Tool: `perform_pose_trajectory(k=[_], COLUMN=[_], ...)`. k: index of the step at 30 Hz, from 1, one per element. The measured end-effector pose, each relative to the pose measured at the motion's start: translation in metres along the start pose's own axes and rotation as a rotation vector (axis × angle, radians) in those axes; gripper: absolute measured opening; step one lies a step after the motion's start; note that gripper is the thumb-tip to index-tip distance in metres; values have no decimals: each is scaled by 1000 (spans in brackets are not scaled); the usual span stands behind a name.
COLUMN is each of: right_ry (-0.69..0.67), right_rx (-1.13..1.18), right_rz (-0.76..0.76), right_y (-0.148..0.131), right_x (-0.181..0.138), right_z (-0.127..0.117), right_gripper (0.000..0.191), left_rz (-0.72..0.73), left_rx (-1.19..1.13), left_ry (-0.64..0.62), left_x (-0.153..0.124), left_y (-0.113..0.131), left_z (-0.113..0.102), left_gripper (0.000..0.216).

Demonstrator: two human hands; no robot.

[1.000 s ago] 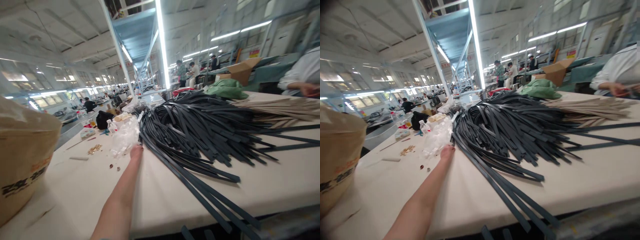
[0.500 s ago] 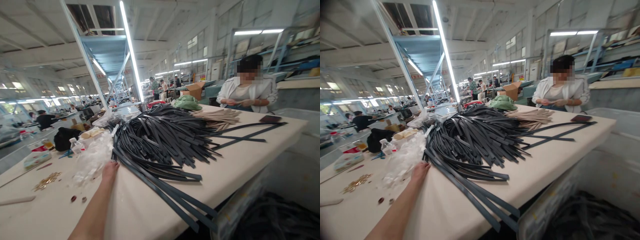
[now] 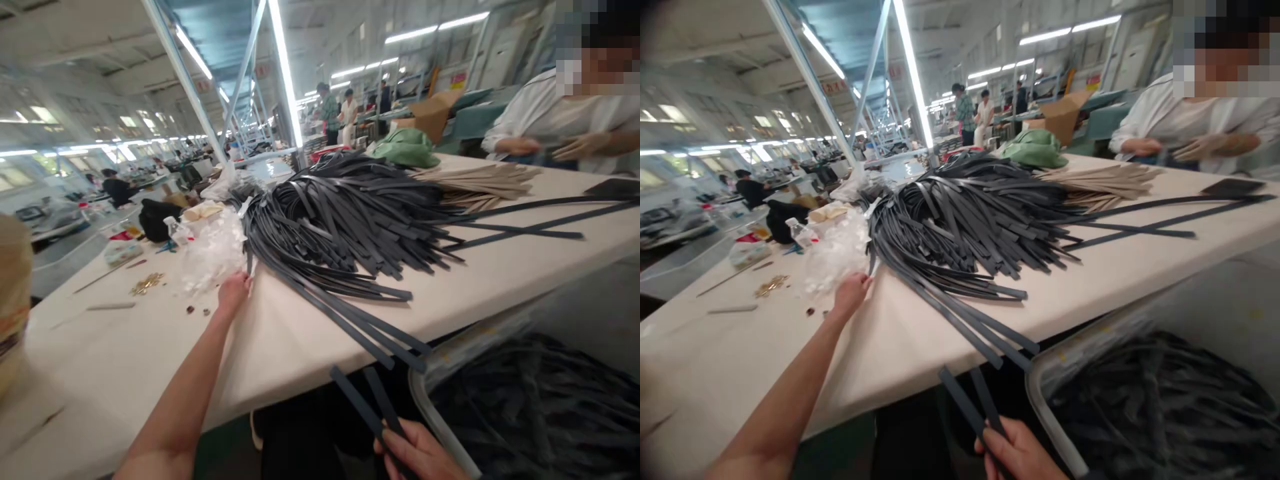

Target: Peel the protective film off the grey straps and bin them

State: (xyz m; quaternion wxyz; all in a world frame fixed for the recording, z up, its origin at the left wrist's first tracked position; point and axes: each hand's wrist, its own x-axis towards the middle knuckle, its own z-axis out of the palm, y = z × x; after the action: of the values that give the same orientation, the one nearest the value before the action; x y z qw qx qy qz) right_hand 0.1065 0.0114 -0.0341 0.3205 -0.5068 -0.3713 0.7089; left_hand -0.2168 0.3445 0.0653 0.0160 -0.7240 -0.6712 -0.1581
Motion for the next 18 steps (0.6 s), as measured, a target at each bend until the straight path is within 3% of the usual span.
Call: perform_pose_trajectory(k=[4,9,13,18], right_ry=[-34,-51,-48,-34], right_rx=[64,42,57,65], right_rz=[13,-18,-86,-183], right_y=[-12,-44,-68,-100], right_x=[-1,-3,4,30], right_z=[4,16,29,46], right_gripper=[61,56,51,50], left_rz=[49,193,189,103], left_rx=[53,-53,-186,-354], left_ry=[13,141,172,191], left_x=[-63,-134,-173,-202], left_y=[0,5,16,38], left_z=[-16,-29,-33,-27], left_gripper=[23,19,14,12])
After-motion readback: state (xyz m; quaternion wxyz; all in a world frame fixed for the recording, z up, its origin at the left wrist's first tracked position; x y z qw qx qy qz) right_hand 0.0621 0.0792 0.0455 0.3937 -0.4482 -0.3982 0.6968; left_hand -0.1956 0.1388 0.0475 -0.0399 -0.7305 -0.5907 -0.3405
